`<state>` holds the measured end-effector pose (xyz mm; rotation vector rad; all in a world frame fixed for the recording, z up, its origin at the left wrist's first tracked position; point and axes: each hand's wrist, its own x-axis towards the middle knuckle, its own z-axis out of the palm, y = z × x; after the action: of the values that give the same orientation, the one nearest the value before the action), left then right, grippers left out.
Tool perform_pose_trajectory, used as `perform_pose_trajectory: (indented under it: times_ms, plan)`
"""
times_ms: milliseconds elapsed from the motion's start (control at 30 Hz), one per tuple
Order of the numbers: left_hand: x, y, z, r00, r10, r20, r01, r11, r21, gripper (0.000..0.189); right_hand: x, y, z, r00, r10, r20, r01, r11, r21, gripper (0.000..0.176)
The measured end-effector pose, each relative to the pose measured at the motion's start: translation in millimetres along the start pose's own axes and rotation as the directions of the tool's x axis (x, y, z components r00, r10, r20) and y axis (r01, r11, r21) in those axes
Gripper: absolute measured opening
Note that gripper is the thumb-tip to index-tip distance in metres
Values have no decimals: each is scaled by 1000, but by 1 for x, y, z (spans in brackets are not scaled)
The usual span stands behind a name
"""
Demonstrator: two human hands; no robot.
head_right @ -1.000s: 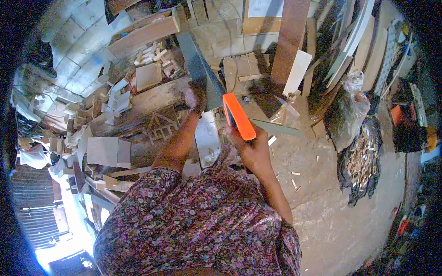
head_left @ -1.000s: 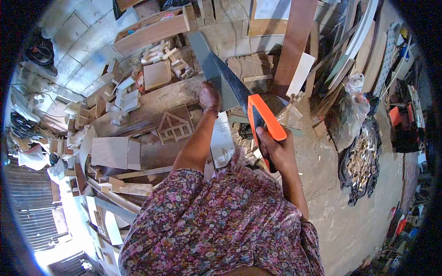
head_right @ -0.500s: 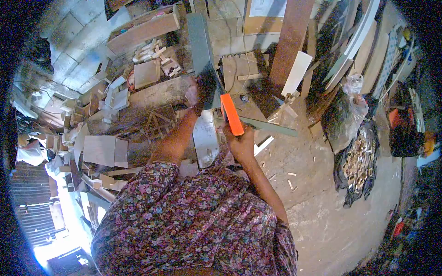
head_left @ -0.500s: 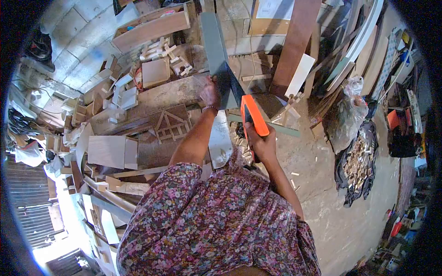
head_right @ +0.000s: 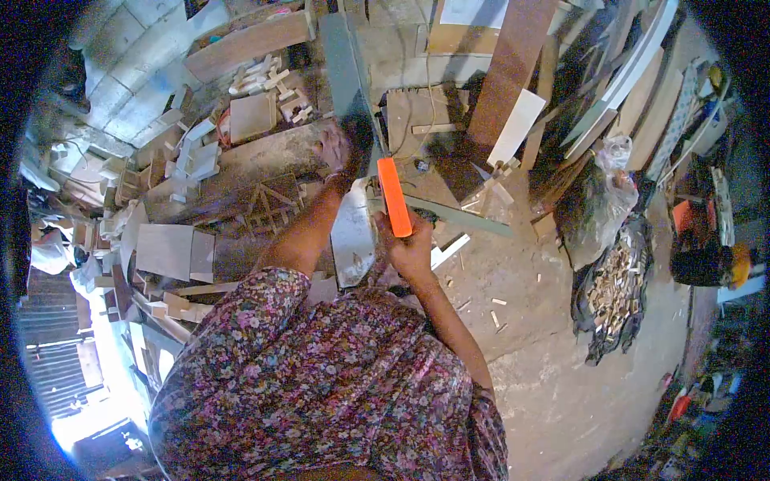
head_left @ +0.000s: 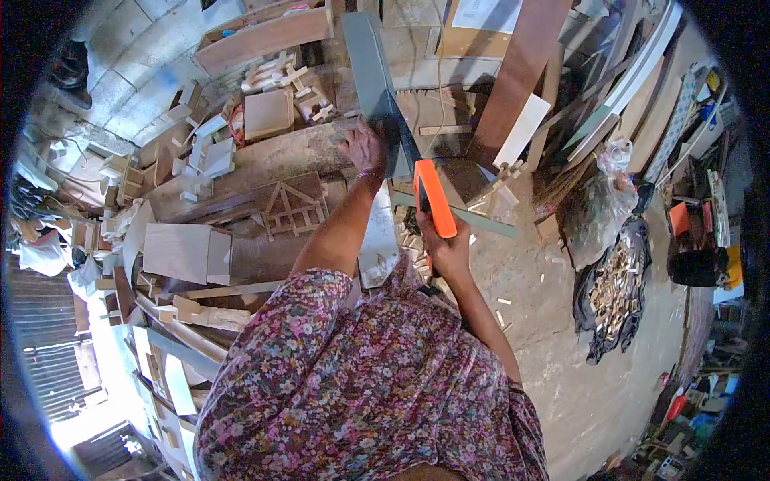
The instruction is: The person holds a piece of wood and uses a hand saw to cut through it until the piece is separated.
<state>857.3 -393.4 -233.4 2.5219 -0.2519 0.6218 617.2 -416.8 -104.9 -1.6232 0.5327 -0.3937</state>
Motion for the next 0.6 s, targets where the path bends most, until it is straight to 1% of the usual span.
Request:
perform_pose_trajectory:
  times_ms: [67, 100, 167, 200, 267, 300, 367, 400, 433, 467, 500, 533, 567, 600]
  plan:
    - [0, 1, -5, 992, -43, 119, 41, 999, 15, 34, 0, 3, -2, 1000, -16, -4, 16, 1000, 2, 17]
    - [0, 0, -1, 991, -52, 119, 50, 999, 19, 34, -1, 2, -1, 1000, -29, -11, 29, 1000, 7, 17]
    - [1, -2, 10, 970, -186, 159, 198, 978, -66, 33, -7, -3, 0, 999, -53, -10, 53, 998, 21, 14]
    - [-2, -2, 6, 967, -198, 159, 209, 976, -58, 33, -11, -7, 1, 997, -79, -20, 80, 996, 39, 15]
    - [-2, 10, -15, 989, -144, 11, 144, 990, -2, 33, -17, -9, -2, 996, -86, -11, 86, 996, 35, 15]
    - [0, 15, -25, 989, -147, 13, 147, 989, -3, 33, -18, -9, -5, 995, -97, -16, 97, 995, 30, 15]
    - [4, 24, -37, 966, -215, 142, 218, 976, -6, 34, -18, 0, -7, 995, -101, -13, 101, 995, 22, 15]
    - [7, 21, -34, 967, -214, 142, 217, 976, -8, 34, -16, 2, -7, 994, -107, -7, 107, 994, 19, 15]
    - [11, 15, -31, 995, 3, 104, -13, 995, 96, 36, -16, 3, -8, 994, -106, -6, 106, 994, 19, 15]
    - [13, 11, -28, 971, 221, 91, -235, 950, 205, 39, -15, 3, -11, 997, -75, -18, 76, 994, 84, 16]
    - [11, 12, -27, 971, 219, 92, -233, 950, 207, 39, -15, 3, -11, 999, -43, -28, 47, 988, 149, 17]
    - [9, 16, -25, 990, 121, 77, -133, 977, 166, 42, -14, 2, -11, 999, -41, -26, 45, 988, 149, 17]
    - [9, 19, -22, 998, 24, 65, -32, 992, 120, 45, -12, 0, -12, 1000, 10, -26, -5, 984, 179, 17]
    - [10, 21, -20, 998, 21, 62, -29, 993, 115, 45, -10, -3, -14, 998, 58, -25, -52, 977, 208, 17]
